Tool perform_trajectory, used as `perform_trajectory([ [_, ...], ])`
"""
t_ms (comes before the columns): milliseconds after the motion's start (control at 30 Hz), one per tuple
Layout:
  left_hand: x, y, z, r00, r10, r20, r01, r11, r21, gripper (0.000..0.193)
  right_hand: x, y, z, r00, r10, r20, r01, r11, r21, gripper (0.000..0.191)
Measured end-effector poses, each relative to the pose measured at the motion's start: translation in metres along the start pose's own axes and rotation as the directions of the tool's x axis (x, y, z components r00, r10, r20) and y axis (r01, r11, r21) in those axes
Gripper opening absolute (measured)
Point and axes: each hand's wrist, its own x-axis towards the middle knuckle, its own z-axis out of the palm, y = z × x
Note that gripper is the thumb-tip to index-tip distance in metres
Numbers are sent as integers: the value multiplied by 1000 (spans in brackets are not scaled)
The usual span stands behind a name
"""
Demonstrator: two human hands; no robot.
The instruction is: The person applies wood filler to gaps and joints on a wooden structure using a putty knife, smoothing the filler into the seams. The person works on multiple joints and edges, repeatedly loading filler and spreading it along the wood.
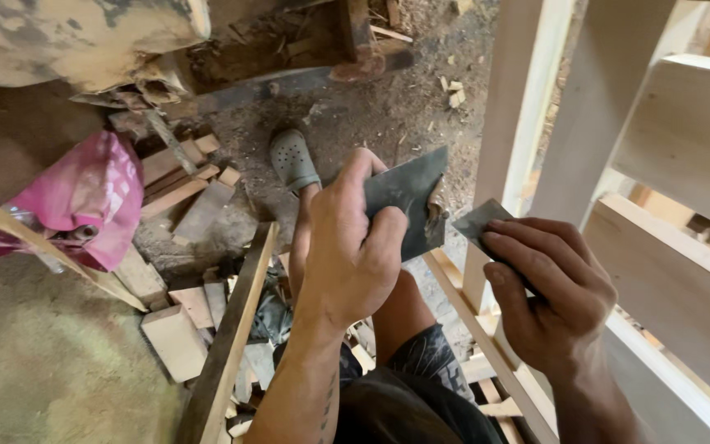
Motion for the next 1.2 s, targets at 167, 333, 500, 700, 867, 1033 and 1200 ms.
perform_trajectory([
  [167, -5, 7, 3, 990, 134, -43, -135, 990, -27, 8, 4, -8, -14, 996, 55, -72, -53, 998, 38, 16],
  [333, -9, 17, 9, 991, 130, -18, -131, 987, -89, 8, 18, -13, -32, 999, -46, 18, 47, 997, -64, 20],
  [500, -13, 25, 15, 990, 144, -16, -144, 989, -41, 11, 29, -12, -45, 981, -178, 74, 185, 978, -101, 20],
  [700, -28, 34, 30, 991, 117, -72, -121, 991, -51, 7, 21, 4, -72, 985, -148, 84, 154, 985, -73, 16],
  [867, -37, 43, 48, 985, 133, -108, -134, 991, -4, 10, 18, 9, -79, 984, -172, 37, 173, 984, -31, 17],
  [1033, -38, 46, 61, 991, 102, -88, -97, 994, 58, 13, 14, 15, -83, 989, -149, -1, 149, 989, -16, 20],
  [1200, -39, 47, 75, 994, 102, -49, -102, 995, -8, 11, 13, 28, -88, 986, -168, 4, 168, 985, 28, 23],
])
